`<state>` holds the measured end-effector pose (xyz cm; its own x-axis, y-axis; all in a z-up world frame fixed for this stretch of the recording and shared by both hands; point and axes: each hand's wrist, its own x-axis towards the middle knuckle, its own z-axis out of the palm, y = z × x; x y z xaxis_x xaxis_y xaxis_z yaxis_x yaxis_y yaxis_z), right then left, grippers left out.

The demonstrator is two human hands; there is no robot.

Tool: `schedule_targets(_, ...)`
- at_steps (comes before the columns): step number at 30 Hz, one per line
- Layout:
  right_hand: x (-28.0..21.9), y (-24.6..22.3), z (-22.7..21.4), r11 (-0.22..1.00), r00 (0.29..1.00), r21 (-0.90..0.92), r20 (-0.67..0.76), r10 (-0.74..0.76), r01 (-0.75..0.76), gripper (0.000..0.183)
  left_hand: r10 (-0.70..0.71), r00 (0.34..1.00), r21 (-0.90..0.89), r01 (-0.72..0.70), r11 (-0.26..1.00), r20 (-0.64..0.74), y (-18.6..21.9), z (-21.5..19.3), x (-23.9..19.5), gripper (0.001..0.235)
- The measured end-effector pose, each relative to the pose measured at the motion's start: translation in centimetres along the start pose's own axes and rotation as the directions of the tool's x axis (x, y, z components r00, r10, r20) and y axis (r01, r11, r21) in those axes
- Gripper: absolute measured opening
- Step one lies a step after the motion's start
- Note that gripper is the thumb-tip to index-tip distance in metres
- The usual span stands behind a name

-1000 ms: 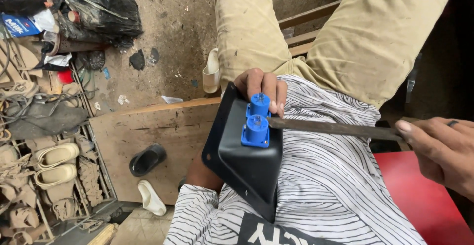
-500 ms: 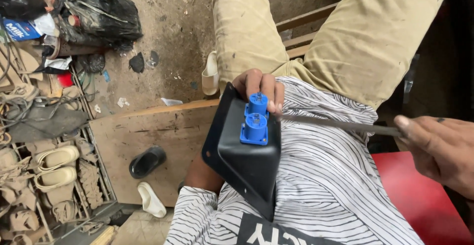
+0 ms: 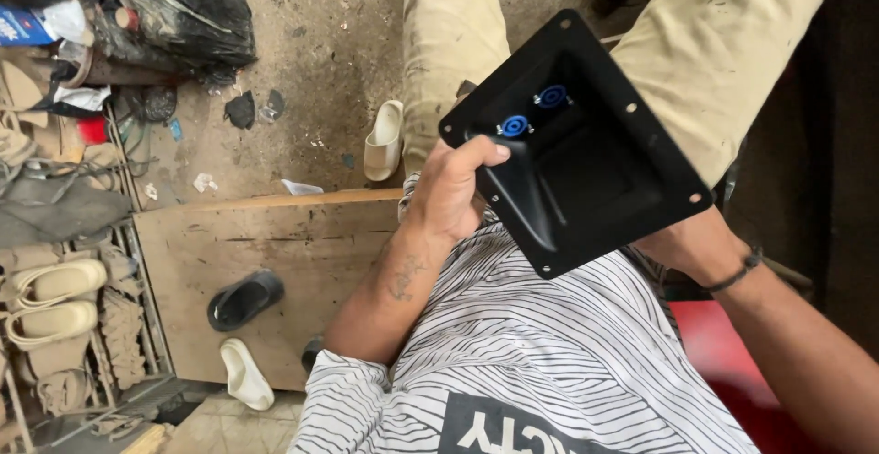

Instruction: Filing the edges of a plastic speaker terminal housing and inserting blue electrical connectors

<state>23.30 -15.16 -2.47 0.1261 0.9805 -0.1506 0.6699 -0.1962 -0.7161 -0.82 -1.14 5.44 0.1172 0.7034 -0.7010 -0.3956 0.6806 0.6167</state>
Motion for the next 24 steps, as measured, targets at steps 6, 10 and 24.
schedule_targets(6,1.1,0.5,0.5,0.987,0.986,0.16,-0.158,0.051,-0.026,0.031,-0.024,0.993,0.019,0.022,1.0,0.113,-1.3,-1.2,1.8,0.031)
schedule_targets(10,1.4,0.5,0.5,0.972,0.969,0.232,-0.234,0.077,-0.021,0.024,0.024,0.984,0.013,-0.027,1.0,0.178,-1.0,-1.2,1.5,0.033)
schedule_targets(24,6.4,-14.6,0.0,0.894,0.852,-0.295,-0.309,-0.423,0.337,0.011,0.488,0.745,0.328,-0.649,0.686,0.454,-0.6,1.1,-2.4,0.054)
